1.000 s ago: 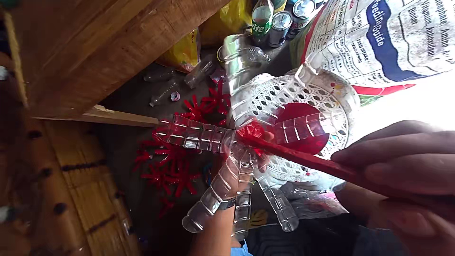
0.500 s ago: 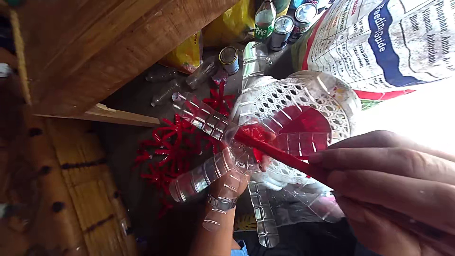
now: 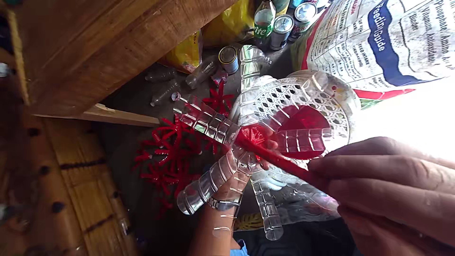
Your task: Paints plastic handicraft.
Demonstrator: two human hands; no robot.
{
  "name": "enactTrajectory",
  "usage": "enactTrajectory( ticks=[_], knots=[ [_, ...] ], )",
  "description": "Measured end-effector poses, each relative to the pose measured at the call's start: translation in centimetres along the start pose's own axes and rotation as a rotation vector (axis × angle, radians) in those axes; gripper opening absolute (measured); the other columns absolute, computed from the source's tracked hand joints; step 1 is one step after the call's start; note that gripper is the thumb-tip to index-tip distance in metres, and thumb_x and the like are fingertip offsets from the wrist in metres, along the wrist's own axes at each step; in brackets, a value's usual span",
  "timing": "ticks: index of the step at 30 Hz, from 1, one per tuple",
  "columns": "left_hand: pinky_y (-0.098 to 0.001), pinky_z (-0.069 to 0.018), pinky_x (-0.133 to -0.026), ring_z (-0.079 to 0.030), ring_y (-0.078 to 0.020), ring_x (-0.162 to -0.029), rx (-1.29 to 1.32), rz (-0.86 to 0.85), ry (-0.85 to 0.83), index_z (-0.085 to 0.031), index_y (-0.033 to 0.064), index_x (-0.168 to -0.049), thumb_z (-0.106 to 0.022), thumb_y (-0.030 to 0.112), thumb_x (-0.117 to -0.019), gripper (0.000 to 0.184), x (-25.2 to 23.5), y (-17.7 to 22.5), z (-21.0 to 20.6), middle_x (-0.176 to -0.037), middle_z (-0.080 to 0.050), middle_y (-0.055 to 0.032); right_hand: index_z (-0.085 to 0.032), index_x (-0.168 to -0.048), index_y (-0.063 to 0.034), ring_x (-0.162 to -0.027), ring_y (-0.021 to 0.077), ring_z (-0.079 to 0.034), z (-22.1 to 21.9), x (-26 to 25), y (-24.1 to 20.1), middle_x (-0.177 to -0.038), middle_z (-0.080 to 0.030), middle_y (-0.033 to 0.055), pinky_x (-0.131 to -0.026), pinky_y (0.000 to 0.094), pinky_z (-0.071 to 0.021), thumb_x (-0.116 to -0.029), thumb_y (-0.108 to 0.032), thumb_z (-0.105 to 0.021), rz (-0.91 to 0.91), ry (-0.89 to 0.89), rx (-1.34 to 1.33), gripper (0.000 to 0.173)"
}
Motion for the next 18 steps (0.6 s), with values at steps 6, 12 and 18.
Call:
enactTrajectory(
  ticks=[6,12,18],
  knots=[
    [-0.0292,-0.0585,-0.088,-0.071,-0.0174,-0.103,0.059,-0.017,-0.059,-0.063,0.0111,-0.135,-0.065,0.041,-0.0962,0.049,-0.2,-0.4,1.1,-0.123,-0.070,-0.0096,-0.065,-0.105,-0.0082,-0.100,0.0166,-0.068,-0.1,0.0,0.2,-0.104,-0.072,0.0073,-0.084,0.0274,-0.0557,-0.1024,-0.025,-0.058,-0.020,0.013,0.037,0.019],
    [-0.0343,-0.0572,-0.096,-0.069,-0.0206,-0.113,0.020,-0.041,-0.037,-0.064,0.0141,-0.135,-0.062,0.048,-0.0965,0.051,-0.3,0.0,1.0,-0.125,-0.070,-0.0094,-0.065,-0.108,-0.0088,-0.101,0.0164,-0.069,-0.3,0.1,0.4,-0.105,-0.073,0.0070,-0.084,0.0277,-0.0571,-0.1027,-0.026,-0.057,-0.040,0.053,0.053,0.020],
    [-0.0372,-0.0598,-0.088,-0.071,-0.0218,-0.107,0.104,-0.100,-0.015,-0.073,0.0121,-0.119,-0.066,0.052,-0.0900,0.049,-0.2,0.8,0.0,-0.116,-0.073,-0.0099,-0.066,-0.107,-0.0089,-0.101,0.0156,-0.069,-0.3,0.2,0.6,-0.105,-0.073,0.0065,-0.085,0.0275,-0.0572,-0.1026,-0.026,-0.057,-0.064,0.018,0.008,0.019]
  ],
)
Point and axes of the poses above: each hand's wrist, its own x-axis away from the middle knuckle, its own z-axis out of the back of the hand, y = z × x, the point moved 4 cm from there along -x, towards the middle knuckle
